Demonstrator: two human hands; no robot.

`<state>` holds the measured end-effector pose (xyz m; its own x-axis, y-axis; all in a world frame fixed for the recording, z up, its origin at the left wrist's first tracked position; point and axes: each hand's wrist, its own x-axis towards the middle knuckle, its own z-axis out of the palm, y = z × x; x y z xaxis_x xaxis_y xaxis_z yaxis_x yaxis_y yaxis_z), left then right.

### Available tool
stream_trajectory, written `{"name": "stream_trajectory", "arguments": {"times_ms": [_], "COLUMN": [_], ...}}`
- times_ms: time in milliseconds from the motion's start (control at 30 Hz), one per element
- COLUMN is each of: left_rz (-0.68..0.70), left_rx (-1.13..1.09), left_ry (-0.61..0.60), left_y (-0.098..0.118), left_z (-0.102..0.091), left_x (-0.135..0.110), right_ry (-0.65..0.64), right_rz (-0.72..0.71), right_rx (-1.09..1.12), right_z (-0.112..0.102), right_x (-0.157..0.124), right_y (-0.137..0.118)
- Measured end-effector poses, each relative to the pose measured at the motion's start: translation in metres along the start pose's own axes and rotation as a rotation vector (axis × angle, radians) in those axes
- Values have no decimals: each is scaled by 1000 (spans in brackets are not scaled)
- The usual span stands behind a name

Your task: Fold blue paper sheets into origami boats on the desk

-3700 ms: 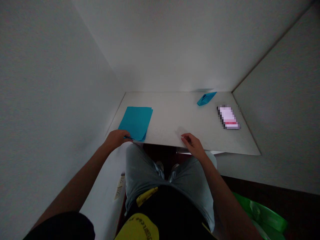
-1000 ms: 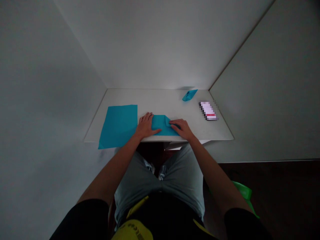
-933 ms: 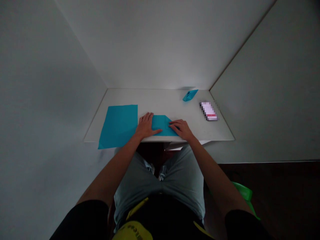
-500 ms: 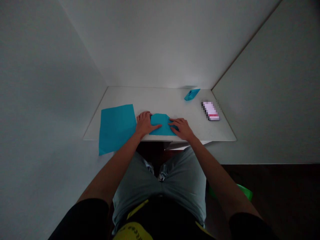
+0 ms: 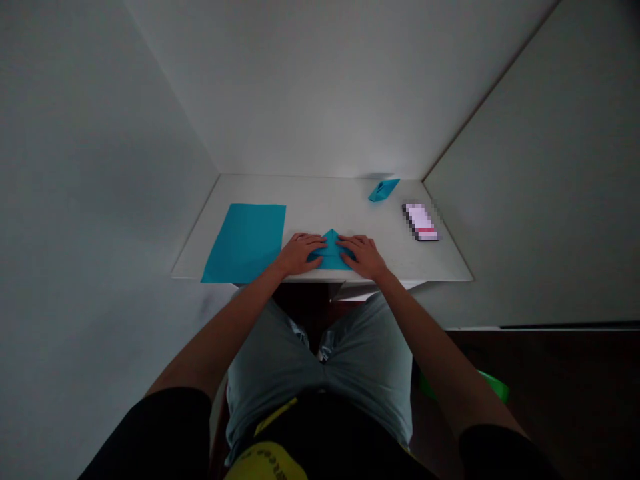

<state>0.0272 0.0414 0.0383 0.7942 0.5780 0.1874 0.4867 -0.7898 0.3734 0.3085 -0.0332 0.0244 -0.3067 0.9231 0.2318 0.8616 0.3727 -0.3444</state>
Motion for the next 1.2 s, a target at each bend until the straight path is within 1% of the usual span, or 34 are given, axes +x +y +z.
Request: {"name": "stream_trajectory", "arguments": {"times_ms": [100,200,333,433,567,633,700,767,833,933,1067,1200], "left_rz": [40,41,-34,-72,-75,-75,-85,-91,-79,-44,-30,-56], "left_rx": [58,118,166,164,158,158,160,158,149,130,79,-11], "left_ry": [-56,-89,-70,-63,-46,-36,-34,-40,-59,-124,-215,-280], "left_y": [5,15,33,41,44,46,50,54,56,53,45,33], "left_z": [1,11,30,36,34,33,34,34,33,27,16,6], "left_x": [3,9,14,14,11,7,1,-5,-11,-16,-13,-2], "right_ry": [1,-1,5,8,-2,12,39,58,54,14,-72,-137], "right_rz": [4,-3,-52,-67,-87,-70,-41,-43,-79,-130,-163,-133], "right_rx": [-8,-24,-55,-83,-110,-108,-87,-45,6,66,115,138], "right_z": [3,3,1,1,3,5,8,9,9,2,-11,-19], "right_x": [1,1,1,0,0,-4,-12,-24,-37,-49,-45,-30], "right_y": [2,2,-1,-3,-7,-10,-14,-17,-18,-17,-13,-6]}}
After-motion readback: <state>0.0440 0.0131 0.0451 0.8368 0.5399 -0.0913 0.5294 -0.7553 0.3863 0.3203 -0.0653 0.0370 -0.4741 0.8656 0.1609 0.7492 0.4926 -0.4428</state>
